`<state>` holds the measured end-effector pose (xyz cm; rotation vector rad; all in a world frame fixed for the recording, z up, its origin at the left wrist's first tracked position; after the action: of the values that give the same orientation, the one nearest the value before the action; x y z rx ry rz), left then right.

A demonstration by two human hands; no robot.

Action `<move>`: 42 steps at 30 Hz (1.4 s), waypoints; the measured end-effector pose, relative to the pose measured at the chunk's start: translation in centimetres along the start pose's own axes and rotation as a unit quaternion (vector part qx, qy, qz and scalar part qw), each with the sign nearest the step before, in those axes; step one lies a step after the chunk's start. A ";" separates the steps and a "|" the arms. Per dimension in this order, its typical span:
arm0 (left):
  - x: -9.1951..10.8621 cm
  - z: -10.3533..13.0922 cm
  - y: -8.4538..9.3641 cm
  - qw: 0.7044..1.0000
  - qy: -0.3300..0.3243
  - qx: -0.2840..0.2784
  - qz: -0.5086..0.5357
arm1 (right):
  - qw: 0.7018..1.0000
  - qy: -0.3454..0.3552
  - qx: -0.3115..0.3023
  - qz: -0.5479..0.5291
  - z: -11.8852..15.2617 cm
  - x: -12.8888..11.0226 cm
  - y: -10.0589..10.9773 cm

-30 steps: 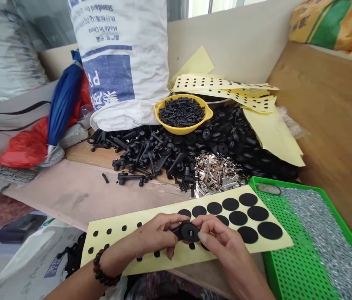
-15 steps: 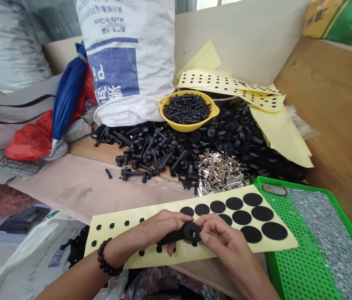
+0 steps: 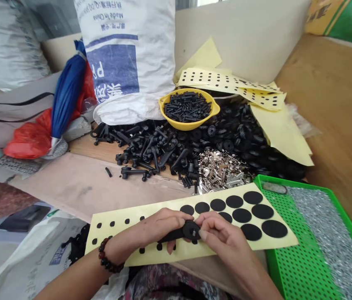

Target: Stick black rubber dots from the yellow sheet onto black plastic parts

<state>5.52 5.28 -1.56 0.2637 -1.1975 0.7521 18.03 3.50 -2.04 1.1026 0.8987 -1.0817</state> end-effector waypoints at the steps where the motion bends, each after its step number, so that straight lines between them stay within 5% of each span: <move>1: -0.2 -0.1 0.0 1.000 0.001 0.001 0.001 | 1.000 -0.002 -0.001 -0.002 0.0 0.0 0.0; 12: -2.0 -0.6 0.2 0.999 0.036 0.020 0.000 | 1.000 0.004 -0.003 -0.001 -0.2 0.7 -0.2; 22: -1.6 -0.3 0.4 0.998 0.037 0.043 -0.004 | 1.000 0.005 -0.012 -0.012 0.0 1.4 -0.5; 42: -2.3 -0.1 0.1 0.999 0.041 -0.002 -0.015 | 0.998 -0.025 -0.021 -0.059 0.3 2.1 -0.7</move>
<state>5.18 4.55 -3.75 0.2452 -1.1145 0.7278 17.82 2.68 -4.08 0.9943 0.9511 -1.1768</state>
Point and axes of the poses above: each hand's wrist, its own z-axis away from the middle knuckle, its own y-axis out of the back of the hand, x = y × z, the point moved 9 cm from there along -z, towards the middle knuckle, and after that the axes turned 9 degrees about z, right-handed, at the moved point
